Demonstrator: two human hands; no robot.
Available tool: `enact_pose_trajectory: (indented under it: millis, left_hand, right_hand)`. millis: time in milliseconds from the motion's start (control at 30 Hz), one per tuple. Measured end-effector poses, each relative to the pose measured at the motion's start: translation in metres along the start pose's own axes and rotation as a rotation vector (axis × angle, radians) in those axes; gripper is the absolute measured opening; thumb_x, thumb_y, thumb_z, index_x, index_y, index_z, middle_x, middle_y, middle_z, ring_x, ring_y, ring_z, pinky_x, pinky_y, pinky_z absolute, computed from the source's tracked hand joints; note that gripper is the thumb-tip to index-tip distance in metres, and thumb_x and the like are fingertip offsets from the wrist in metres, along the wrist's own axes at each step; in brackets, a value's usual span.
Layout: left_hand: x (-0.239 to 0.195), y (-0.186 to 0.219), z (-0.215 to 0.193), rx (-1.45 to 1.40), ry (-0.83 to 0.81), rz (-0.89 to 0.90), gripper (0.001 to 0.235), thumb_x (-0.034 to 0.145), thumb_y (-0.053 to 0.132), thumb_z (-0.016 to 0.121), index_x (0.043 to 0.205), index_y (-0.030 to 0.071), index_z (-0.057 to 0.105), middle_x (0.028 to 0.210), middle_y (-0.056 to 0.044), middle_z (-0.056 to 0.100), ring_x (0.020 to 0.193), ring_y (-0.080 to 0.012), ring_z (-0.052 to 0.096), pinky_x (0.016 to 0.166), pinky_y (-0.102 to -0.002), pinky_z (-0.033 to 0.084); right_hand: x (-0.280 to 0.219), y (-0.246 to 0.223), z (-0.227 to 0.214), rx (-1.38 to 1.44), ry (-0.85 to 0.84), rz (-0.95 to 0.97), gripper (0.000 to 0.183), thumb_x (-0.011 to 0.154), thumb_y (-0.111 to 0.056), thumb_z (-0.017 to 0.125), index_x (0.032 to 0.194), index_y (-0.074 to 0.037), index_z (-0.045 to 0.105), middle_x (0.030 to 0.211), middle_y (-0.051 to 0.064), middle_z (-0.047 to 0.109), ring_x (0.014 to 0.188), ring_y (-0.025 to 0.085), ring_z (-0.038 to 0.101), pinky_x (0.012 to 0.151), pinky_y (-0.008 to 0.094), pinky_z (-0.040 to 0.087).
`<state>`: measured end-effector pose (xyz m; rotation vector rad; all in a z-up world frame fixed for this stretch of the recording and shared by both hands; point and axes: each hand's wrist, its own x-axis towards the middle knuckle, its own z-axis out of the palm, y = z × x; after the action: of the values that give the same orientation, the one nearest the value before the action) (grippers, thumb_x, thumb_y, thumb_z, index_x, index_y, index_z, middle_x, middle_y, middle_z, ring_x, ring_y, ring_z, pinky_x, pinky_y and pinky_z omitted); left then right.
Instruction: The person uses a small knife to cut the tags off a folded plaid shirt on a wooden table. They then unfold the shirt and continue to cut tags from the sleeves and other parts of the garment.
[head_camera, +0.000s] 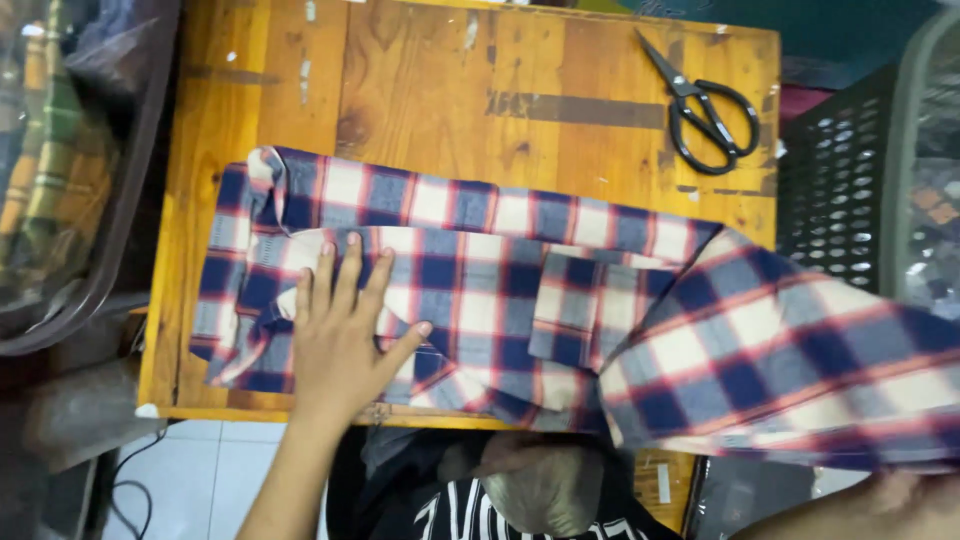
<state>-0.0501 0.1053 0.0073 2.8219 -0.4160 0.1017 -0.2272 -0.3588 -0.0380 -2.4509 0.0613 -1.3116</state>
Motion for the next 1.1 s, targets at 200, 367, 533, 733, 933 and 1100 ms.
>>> enact_pose_trajectory:
  millis: [200, 367, 533, 733, 933, 1100]
  left_hand:
    - [0.041, -0.024, -0.011, 0.017, -0.219, 0.02, 0.074, 0.073, 0.065, 0.035, 0.136, 0.027, 0.023, 0.144, -0.003, 0.013, 0.131, -0.0266, 0.007, 0.101, -0.049, 0.011]
    - [0.086, -0.074, -0.025, 0.014, -0.249, 0.099, 0.074, 0.073, 0.063, 0.033, 0.135, 0.022, 0.025, 0.144, -0.005, 0.013, 0.131, -0.0261, 0.009, 0.102, -0.048, 0.008]
    - [0.107, -0.095, -0.028, -0.04, -0.205, 0.142, 0.069, 0.072, 0.05, 0.046, 0.132, 0.018, 0.033, 0.142, -0.009, 0.021, 0.13, -0.0305, 0.015, 0.101, -0.049, 0.012]
    - [0.087, -0.039, -0.03, -0.148, 0.143, 0.541, 0.042, 0.071, 0.02, 0.049, 0.11, 0.005, 0.052, 0.121, -0.02, 0.045, 0.114, -0.0356, 0.042, 0.091, -0.063, 0.03]
    - [0.071, -0.052, -0.02, -0.35, -0.3, 0.499, 0.066, 0.068, 0.049, 0.062, 0.125, 0.022, 0.044, 0.14, -0.01, 0.025, 0.131, -0.0329, 0.015, 0.103, -0.051, 0.011]
    - [0.071, -0.053, -0.012, -0.255, -0.084, 0.577, 0.033, 0.078, 0.035, 0.058, 0.105, 0.018, 0.063, 0.126, 0.0, 0.047, 0.124, -0.0294, 0.034, 0.095, -0.048, 0.03]
  right_hand:
    - [0.083, -0.066, 0.025, 0.387, 0.575, 1.154, 0.03, 0.063, -0.009, 0.058, 0.09, -0.013, 0.069, 0.093, -0.003, 0.069, 0.091, 0.009, 0.07, 0.086, 0.022, 0.065]
    - [0.053, -0.082, 0.024, -0.003, 0.413, 0.646, 0.03, 0.076, 0.017, 0.059, 0.102, 0.004, 0.051, 0.103, 0.015, 0.056, 0.098, 0.026, 0.059, 0.078, 0.032, 0.053]
    - [0.055, -0.102, 0.018, -0.417, 0.084, 0.334, 0.028, 0.083, 0.018, 0.046, 0.108, 0.018, 0.059, 0.103, 0.025, 0.06, 0.088, 0.032, 0.058, 0.072, 0.034, 0.043]
    - [0.089, -0.152, 0.078, 0.084, -0.82, -0.093, 0.034, 0.06, -0.043, 0.068, 0.073, -0.013, 0.061, 0.112, 0.012, 0.056, 0.105, 0.027, 0.054, 0.088, 0.043, 0.042]
    - [0.1, -0.161, 0.111, 0.25, -0.945, -0.453, 0.011, 0.075, -0.004, 0.049, 0.065, -0.006, 0.045, 0.118, 0.005, 0.055, 0.108, 0.025, 0.053, 0.08, 0.034, 0.047]
    - [0.102, -0.147, 0.113, 0.322, -0.919, -0.22, 0.021, 0.063, 0.0, 0.063, 0.06, -0.01, 0.045, 0.092, 0.001, 0.066, 0.08, 0.018, 0.062, 0.069, 0.028, 0.048]
